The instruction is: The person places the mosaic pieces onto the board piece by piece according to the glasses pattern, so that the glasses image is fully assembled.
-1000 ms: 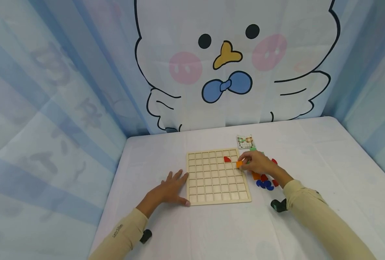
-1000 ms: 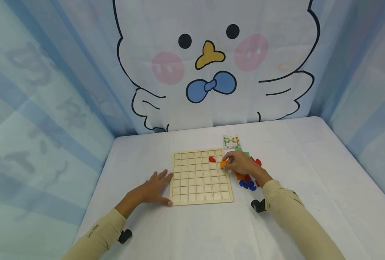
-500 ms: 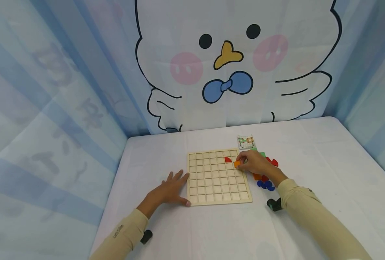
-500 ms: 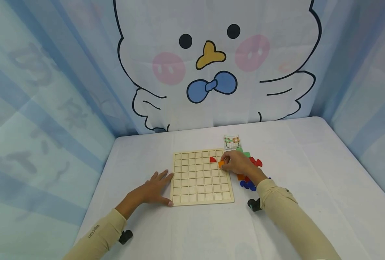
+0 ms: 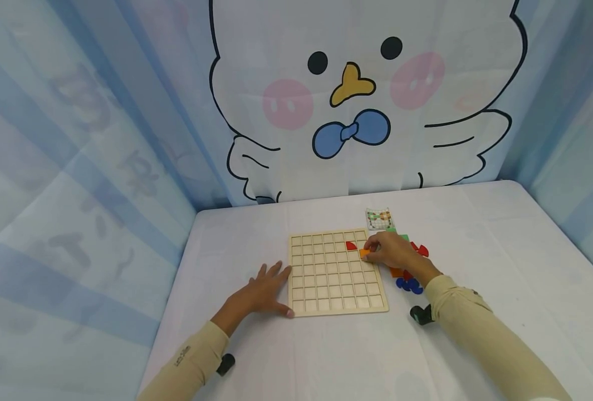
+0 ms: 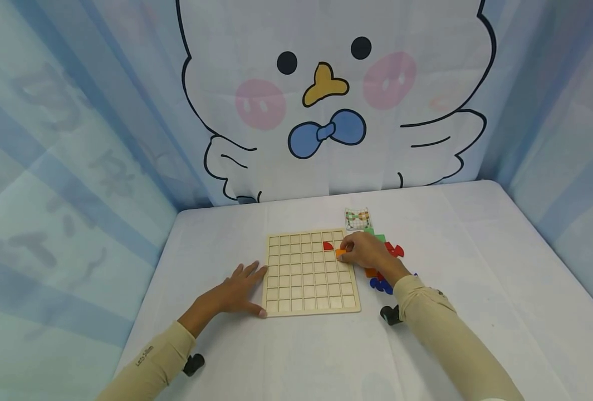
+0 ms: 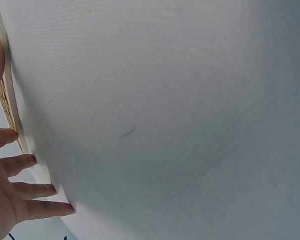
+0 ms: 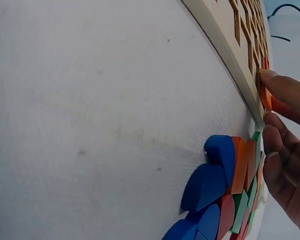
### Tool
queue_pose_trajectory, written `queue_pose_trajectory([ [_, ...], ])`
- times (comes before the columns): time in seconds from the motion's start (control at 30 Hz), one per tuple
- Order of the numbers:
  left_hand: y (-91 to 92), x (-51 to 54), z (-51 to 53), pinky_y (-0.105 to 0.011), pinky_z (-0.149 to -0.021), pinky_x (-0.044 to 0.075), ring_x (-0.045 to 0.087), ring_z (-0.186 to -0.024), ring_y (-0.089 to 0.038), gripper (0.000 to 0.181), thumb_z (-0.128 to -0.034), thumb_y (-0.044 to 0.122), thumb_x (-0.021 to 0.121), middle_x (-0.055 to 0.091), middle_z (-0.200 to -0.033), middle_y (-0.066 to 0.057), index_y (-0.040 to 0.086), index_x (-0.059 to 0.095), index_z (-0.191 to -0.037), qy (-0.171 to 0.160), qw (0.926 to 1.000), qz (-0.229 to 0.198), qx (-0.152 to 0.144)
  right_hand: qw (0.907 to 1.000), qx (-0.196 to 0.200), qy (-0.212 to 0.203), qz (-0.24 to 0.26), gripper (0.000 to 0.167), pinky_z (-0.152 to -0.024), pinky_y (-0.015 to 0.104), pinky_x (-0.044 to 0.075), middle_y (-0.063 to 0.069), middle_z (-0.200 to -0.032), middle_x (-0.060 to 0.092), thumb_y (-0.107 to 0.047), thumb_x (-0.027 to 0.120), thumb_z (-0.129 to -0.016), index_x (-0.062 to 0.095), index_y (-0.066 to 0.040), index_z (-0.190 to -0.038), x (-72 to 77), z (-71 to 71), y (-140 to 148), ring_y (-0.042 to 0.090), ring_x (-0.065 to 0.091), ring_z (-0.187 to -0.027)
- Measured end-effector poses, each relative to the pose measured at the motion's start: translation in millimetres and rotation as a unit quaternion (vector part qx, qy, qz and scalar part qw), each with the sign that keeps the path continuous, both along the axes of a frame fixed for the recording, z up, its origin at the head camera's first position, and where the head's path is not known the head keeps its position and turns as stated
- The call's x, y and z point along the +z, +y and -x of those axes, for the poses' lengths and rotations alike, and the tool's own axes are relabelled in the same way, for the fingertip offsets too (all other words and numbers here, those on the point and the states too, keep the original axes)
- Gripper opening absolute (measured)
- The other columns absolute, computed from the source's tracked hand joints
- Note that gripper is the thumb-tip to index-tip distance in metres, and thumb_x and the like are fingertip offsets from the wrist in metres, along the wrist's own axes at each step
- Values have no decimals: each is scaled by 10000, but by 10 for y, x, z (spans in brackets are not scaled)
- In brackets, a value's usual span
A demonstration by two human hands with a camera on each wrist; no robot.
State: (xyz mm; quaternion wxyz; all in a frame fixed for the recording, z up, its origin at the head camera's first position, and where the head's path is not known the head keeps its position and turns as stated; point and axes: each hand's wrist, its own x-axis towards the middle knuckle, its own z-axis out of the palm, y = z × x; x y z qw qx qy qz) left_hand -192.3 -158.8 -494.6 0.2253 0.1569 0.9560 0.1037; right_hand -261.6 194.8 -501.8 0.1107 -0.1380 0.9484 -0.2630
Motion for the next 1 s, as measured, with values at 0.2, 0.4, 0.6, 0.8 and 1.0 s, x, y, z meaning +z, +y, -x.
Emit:
queue_pose_trajectory([
  [0.2,-10,-27,4,-731,-1109,269,144,-1508,-518,1131,-705,566,857,189,-1678,-135,189,278,-1600,22,10000,-11,5,9997,184,-154,-69,271,-715,307,467,33,-985,678,-300,768,-892,746,-131,-1102,13,39,10,187,567,-845],
  [0.4,-16,-29,2,-727,-1109,274,145,-1508,-518,1131,-707,563,858,190,-1678,-134,191,275,-1602,13,10000,-8,-20,9997,138,-206,-59,262,-720,311,467,24,-981,673,-312,773,-888,752,-146,-1089,19,42,22,182,563,-850],
  [0.6,-13,-35,5,-729,-1109,272,146,-1507,-518,1130,-709,565,856,190,-1678,-134,189,274,-1602,9,10000,0,-18,9996,221,-194,22,257,-738,328,478,25,-974,668,-298,769,-891,751,-143,-1095,5,47,28,194,566,-869],
  [0.8,-8,-31,9,-726,-1113,268,135,-1511,-514,1136,-708,562,857,177,-1683,-124,204,260,-1606,-10,10000,33,-13,9997,161,-195,56,251,-797,371,490,31,-1005,662,-301,775,-886,749,-147,-1083,-7,52,31,217,570,-923],
  [1.0,-1,-20,4,-726,-1119,258,129,-1514,-509,1132,-711,551,860,175,-1683,-124,202,262,-1606,-39,10000,-5,30,9997,111,-200,92,245,-813,386,490,35,-1021,654,-302,779,-882,751,-151,-1074,-16,56,33,223,572,-938],
])
